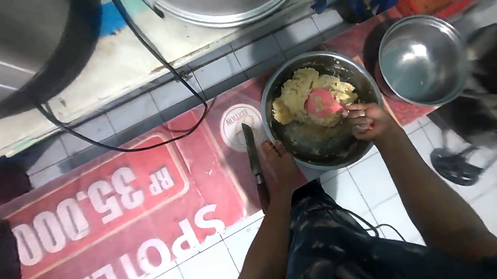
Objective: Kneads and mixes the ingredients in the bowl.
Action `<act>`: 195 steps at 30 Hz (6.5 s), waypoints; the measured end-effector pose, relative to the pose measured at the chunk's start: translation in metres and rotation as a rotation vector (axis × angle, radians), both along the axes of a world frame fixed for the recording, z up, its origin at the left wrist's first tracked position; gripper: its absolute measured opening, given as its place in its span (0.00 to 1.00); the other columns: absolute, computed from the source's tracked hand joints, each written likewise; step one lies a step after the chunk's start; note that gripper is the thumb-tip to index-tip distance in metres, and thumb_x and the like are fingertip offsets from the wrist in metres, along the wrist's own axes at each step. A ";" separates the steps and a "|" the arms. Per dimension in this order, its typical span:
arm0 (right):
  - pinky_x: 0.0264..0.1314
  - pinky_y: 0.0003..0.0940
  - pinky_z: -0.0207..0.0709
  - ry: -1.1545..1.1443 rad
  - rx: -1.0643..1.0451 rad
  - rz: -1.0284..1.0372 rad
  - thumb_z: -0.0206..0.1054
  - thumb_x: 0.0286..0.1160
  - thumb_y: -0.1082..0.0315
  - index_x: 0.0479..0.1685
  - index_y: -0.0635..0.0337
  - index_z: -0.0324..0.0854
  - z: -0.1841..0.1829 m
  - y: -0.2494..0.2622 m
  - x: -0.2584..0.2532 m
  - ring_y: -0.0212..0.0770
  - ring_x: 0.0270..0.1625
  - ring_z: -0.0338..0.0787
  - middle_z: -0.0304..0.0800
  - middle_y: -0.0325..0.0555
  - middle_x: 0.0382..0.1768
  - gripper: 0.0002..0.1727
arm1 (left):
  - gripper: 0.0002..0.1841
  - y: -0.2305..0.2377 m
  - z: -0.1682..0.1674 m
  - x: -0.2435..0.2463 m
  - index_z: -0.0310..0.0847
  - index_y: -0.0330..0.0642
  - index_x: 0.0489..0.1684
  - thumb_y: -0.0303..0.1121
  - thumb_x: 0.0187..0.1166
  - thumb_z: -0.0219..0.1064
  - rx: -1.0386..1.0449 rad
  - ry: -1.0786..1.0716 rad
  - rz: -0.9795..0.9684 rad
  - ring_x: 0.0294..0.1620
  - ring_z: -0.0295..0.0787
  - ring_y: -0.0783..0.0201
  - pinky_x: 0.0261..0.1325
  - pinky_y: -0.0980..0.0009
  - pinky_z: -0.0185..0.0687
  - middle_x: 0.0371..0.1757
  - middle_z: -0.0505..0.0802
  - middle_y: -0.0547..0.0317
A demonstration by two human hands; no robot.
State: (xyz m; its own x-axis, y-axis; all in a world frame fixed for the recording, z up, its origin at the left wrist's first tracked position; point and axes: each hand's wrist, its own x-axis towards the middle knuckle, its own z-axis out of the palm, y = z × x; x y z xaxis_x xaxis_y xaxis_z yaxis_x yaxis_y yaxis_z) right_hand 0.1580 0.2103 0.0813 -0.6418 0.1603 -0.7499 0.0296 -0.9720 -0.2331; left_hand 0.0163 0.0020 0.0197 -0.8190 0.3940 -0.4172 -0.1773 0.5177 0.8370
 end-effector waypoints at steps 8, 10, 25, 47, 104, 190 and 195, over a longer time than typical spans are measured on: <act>0.07 0.13 0.56 -0.175 0.265 0.215 0.40 0.95 0.54 0.32 0.52 0.73 0.026 -0.017 -0.001 0.19 0.05 0.57 0.57 0.24 0.07 0.23 | 0.21 0.001 0.015 -0.003 0.64 0.33 0.71 0.32 0.85 0.62 0.196 0.195 0.196 0.35 0.81 0.62 0.42 0.63 0.83 0.44 0.83 0.48; 0.08 0.16 0.59 -0.327 0.370 0.196 0.42 0.96 0.52 0.34 0.52 0.73 0.034 -0.039 -0.015 0.22 0.06 0.59 0.59 0.26 0.08 0.23 | 0.17 0.001 0.047 0.011 0.67 0.31 0.67 0.31 0.86 0.61 0.195 0.123 0.060 0.34 0.82 0.62 0.41 0.64 0.83 0.40 0.84 0.49; 0.74 0.51 0.74 -0.652 0.965 0.259 0.47 0.95 0.68 0.73 0.75 0.73 0.024 -0.158 -0.051 0.57 0.70 0.82 0.82 0.71 0.66 0.22 | 0.24 0.033 0.095 0.019 0.73 0.30 0.74 0.43 0.96 0.47 -0.059 -0.537 -0.402 0.66 0.81 0.44 0.69 0.47 0.75 0.66 0.84 0.32; 0.60 0.55 0.80 -0.754 1.088 0.211 0.80 0.72 0.60 0.51 0.70 0.87 0.010 -0.038 -0.061 0.53 0.52 0.89 0.91 0.61 0.50 0.20 | 0.19 0.034 0.112 0.007 0.76 0.32 0.69 0.38 0.92 0.53 -0.254 -0.157 -0.614 0.61 0.86 0.41 0.64 0.42 0.79 0.58 0.88 0.33; 0.85 0.66 0.63 -1.001 1.169 0.385 0.49 0.94 0.49 0.84 0.63 0.69 -0.035 0.020 -0.027 0.64 0.83 0.74 0.75 0.68 0.79 0.32 | 0.30 -0.020 0.010 -0.061 0.65 0.29 0.84 0.40 0.89 0.58 -0.280 0.322 -0.059 0.82 0.70 0.34 0.85 0.43 0.63 0.79 0.76 0.26; 0.88 0.75 0.52 -0.435 1.750 1.190 0.66 0.81 0.45 0.87 0.58 0.68 -0.059 -0.074 -0.109 0.66 0.91 0.60 0.65 0.60 0.88 0.39 | 0.20 0.053 -0.023 -0.091 0.77 0.31 0.76 0.32 0.93 0.51 0.166 0.126 -0.150 0.71 0.85 0.47 0.78 0.49 0.75 0.69 0.88 0.37; 0.91 0.74 0.36 -0.553 1.639 1.284 0.54 0.85 0.35 0.98 0.49 0.48 -0.086 -0.061 -0.074 0.61 0.98 0.36 0.41 0.47 0.98 0.46 | 0.21 0.048 -0.027 -0.089 0.74 0.30 0.79 0.30 0.93 0.50 0.131 0.251 -0.235 0.62 0.89 0.43 0.68 0.46 0.80 0.62 0.90 0.32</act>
